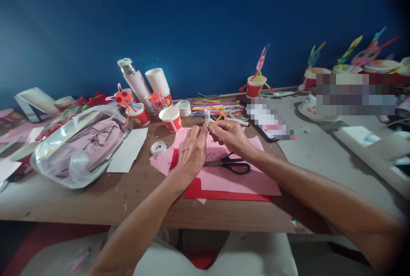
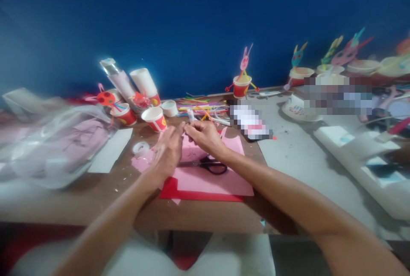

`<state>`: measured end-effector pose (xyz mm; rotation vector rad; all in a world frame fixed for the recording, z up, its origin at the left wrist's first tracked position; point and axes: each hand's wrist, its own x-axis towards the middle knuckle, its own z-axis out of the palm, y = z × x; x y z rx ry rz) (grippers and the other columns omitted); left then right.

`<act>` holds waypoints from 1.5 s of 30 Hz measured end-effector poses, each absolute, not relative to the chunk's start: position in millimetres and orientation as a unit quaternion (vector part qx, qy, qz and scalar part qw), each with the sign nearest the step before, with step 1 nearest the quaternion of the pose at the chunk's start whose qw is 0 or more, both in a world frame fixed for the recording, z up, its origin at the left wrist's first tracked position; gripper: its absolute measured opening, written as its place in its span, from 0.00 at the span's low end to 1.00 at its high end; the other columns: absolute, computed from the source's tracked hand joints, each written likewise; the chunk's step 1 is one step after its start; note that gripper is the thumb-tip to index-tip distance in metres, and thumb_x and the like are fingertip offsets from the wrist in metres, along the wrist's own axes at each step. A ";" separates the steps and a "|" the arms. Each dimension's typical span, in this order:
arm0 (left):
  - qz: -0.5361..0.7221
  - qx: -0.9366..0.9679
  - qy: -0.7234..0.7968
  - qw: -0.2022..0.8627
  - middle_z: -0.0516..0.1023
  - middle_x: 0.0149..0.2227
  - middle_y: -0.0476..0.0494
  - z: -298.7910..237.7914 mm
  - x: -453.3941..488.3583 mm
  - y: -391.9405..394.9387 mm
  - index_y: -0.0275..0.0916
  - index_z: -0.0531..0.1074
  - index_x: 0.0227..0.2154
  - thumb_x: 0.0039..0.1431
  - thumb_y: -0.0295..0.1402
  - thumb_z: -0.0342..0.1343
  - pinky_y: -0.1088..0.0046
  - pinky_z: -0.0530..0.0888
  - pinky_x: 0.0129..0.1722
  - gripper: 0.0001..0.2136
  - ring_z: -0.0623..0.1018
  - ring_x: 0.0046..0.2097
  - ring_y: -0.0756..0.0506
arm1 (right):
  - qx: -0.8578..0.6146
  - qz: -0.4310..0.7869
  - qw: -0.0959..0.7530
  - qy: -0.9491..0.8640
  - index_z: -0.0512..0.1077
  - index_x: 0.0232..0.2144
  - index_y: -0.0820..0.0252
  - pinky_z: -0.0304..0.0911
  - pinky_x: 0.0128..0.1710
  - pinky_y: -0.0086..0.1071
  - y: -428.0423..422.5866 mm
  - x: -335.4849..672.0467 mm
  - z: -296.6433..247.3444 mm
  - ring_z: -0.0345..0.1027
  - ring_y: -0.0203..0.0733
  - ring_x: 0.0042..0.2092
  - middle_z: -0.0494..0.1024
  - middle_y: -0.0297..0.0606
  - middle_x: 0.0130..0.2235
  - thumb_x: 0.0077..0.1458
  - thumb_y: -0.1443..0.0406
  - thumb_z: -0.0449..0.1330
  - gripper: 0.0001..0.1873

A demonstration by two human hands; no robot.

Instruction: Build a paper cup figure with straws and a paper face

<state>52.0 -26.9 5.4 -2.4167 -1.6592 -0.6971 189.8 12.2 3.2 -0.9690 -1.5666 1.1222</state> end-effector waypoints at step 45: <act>-0.455 -0.614 -0.531 -0.366 0.73 0.21 0.48 23.9 24.3 -9.8 0.35 0.71 0.31 0.52 0.41 0.54 0.80 0.67 0.19 0.13 0.71 0.21 0.53 | -0.314 0.491 0.428 -0.691 0.70 0.25 0.65 0.60 0.23 0.25 12.2 191.5 2.0 0.63 0.30 0.23 0.70 0.33 0.22 0.50 0.65 0.54 0.09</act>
